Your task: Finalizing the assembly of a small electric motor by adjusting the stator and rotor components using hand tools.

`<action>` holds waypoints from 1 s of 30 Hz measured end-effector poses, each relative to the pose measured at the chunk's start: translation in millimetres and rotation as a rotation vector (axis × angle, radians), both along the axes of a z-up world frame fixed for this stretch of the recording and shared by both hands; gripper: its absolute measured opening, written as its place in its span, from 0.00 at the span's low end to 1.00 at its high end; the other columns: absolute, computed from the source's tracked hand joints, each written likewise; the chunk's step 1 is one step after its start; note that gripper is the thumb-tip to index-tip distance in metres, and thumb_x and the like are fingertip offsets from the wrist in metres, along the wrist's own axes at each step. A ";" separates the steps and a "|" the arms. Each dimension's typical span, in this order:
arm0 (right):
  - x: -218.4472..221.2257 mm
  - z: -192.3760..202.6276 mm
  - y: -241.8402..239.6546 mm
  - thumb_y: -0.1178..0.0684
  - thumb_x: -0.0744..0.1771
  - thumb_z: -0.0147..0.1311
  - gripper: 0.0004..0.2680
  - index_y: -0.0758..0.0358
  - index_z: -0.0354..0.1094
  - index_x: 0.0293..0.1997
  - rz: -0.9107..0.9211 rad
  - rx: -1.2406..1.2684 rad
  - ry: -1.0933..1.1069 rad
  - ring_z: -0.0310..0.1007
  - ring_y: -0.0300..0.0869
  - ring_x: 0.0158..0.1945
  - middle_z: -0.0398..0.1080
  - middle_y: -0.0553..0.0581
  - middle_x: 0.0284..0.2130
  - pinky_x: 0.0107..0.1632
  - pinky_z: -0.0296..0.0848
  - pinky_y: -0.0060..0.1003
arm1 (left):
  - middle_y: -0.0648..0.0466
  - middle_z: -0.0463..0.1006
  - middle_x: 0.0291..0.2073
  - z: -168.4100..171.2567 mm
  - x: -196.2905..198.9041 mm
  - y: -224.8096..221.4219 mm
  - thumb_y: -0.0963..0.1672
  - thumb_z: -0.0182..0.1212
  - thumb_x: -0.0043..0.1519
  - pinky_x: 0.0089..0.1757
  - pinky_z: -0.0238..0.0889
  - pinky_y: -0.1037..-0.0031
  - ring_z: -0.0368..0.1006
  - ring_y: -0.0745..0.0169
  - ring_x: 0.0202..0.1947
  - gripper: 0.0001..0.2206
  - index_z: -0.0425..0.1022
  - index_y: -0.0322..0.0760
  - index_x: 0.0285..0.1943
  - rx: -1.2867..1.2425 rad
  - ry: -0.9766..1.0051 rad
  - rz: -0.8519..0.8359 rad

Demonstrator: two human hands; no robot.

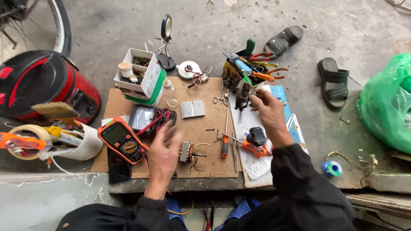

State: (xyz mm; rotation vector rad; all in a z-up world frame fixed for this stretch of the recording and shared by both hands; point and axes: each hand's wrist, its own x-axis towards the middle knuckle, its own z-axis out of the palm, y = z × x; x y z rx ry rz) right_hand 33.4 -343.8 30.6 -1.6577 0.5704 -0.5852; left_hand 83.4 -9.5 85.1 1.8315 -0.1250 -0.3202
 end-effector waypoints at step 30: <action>-78.1 -98.4 161.2 0.59 0.71 0.55 0.09 0.63 0.77 0.56 0.269 1.345 -0.447 0.83 0.53 0.51 0.80 0.66 0.47 0.61 0.79 0.50 | 0.25 0.74 0.65 85.8 -68.3 -16.1 0.57 0.83 0.53 0.60 0.70 0.34 0.76 0.20 0.64 0.57 0.53 0.28 0.86 0.412 -0.500 -0.515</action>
